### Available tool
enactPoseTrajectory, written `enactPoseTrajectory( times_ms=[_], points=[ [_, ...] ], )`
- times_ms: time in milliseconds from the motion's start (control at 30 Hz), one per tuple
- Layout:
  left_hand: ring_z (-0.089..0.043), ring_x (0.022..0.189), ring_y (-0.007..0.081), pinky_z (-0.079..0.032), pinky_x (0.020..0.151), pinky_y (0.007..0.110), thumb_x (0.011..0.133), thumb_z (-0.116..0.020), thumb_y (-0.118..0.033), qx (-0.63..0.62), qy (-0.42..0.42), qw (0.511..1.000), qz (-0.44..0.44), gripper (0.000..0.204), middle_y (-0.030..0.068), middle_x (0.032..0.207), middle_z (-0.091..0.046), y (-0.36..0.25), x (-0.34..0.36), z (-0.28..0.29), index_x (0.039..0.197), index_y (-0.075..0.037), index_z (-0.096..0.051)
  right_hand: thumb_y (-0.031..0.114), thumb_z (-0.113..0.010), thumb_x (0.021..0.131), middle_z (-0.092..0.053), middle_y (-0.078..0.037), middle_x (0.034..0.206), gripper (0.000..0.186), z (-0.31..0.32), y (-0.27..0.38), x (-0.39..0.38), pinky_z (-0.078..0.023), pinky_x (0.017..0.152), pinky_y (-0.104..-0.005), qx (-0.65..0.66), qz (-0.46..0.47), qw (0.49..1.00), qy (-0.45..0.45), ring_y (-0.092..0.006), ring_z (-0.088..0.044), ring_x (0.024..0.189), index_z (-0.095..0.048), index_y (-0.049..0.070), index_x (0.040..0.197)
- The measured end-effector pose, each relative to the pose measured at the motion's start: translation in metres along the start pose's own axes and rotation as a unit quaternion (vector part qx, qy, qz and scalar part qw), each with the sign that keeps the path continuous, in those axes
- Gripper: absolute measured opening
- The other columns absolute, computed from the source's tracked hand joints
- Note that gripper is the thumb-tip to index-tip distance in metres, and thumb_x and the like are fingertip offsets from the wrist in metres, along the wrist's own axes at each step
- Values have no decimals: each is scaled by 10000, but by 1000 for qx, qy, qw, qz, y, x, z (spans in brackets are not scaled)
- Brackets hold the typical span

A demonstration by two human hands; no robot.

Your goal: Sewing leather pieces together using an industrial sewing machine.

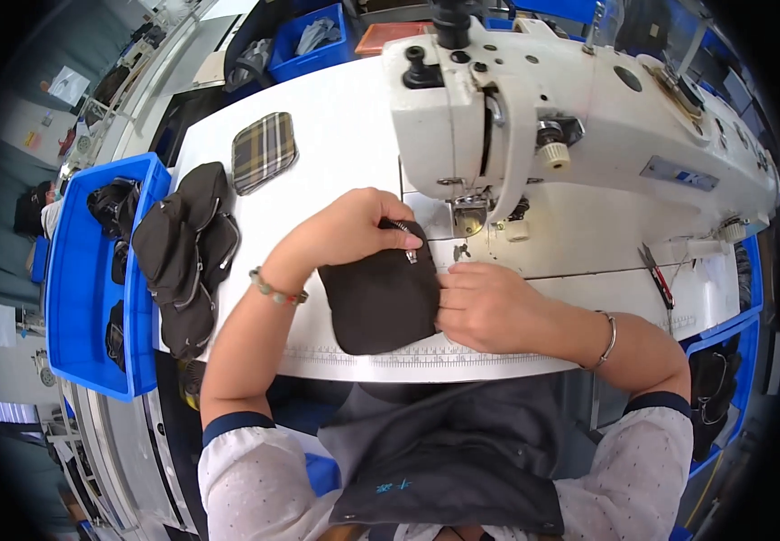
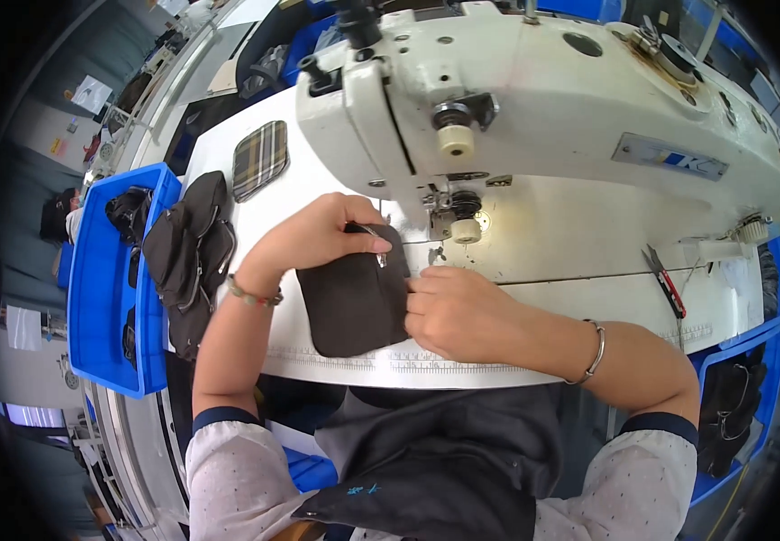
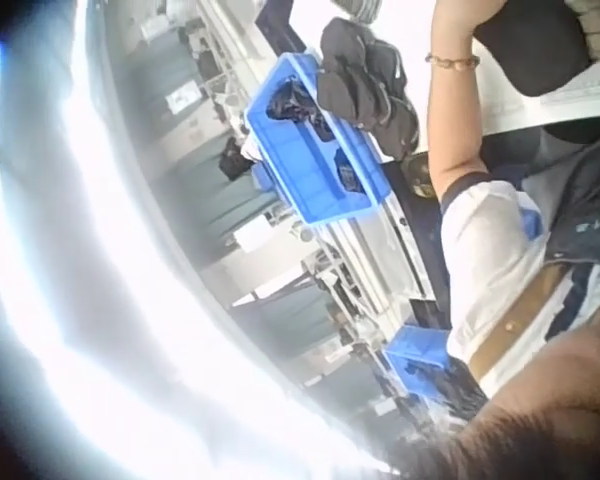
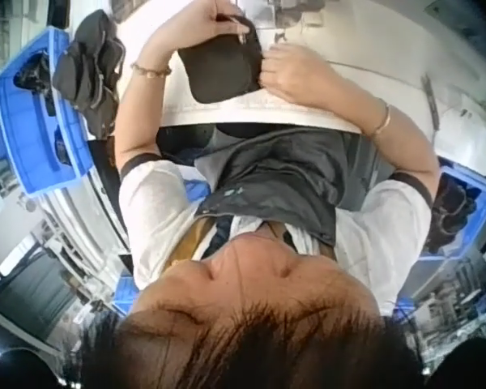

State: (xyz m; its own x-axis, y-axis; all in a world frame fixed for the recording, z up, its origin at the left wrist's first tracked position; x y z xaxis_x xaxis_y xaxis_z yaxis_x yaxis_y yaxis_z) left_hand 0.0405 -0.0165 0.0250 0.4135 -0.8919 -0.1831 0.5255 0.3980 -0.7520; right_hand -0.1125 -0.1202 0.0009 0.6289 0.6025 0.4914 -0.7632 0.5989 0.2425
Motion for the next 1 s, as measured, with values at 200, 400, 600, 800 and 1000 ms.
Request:
enactPoseTrajectory(
  times_ms=[200,400,600,800,1000],
  points=[
    [-553,696,199,-461,669,319,786,-798,-130,40,-72,996,-15,247,111,781,-633,10,4,-14,950,23,-694,145,-639,652,-517,-24,698,99,2,-5,-3,-475,607,-290,-29,28,998,-46,-177,-558,652,-549,103,662],
    [-608,709,295,-484,662,360,797,-752,-155,73,-105,992,-4,180,126,822,-631,7,2,-14,902,-17,-701,119,-641,684,-676,-66,945,167,7,0,-3,-438,491,-240,-161,-24,982,-96,-113,-563,552,-667,62,839],
    [-608,694,300,-487,652,376,811,-723,-158,121,-117,985,32,181,133,842,-630,1,1,-15,926,-25,-685,123,-648,685,-702,-131,1030,191,-7,3,-5,-425,441,-240,-207,-32,977,-25,-97,-557,511,-689,39,852],
    [-613,712,302,-489,660,378,812,-724,-167,105,-135,985,5,186,134,841,-630,10,2,-18,925,-25,-684,137,-635,696,-691,-246,947,203,-4,5,-3,-444,396,-262,-185,-17,982,-31,-120,-556,435,-680,-14,824],
    [-629,765,312,-504,700,379,795,-734,-169,107,-187,976,-16,190,131,855,-636,7,2,-20,914,-26,-690,134,-638,678,-694,-265,946,207,-4,6,-3,-430,373,-263,-193,-7,981,-27,-123,-551,417,-677,-25,805]
  ],
)
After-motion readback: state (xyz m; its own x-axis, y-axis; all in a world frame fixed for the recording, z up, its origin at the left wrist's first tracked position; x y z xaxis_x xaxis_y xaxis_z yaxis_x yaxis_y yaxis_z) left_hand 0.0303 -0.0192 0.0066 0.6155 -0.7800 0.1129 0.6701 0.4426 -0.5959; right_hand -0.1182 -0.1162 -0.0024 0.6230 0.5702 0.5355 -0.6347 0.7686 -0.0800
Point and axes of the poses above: each hand's wrist, its own x-axis towards the middle knuckle, its own z-axis out of the back of the hand, y = z × x, the point moved 5 cm from there along x, towards the middle knuckle
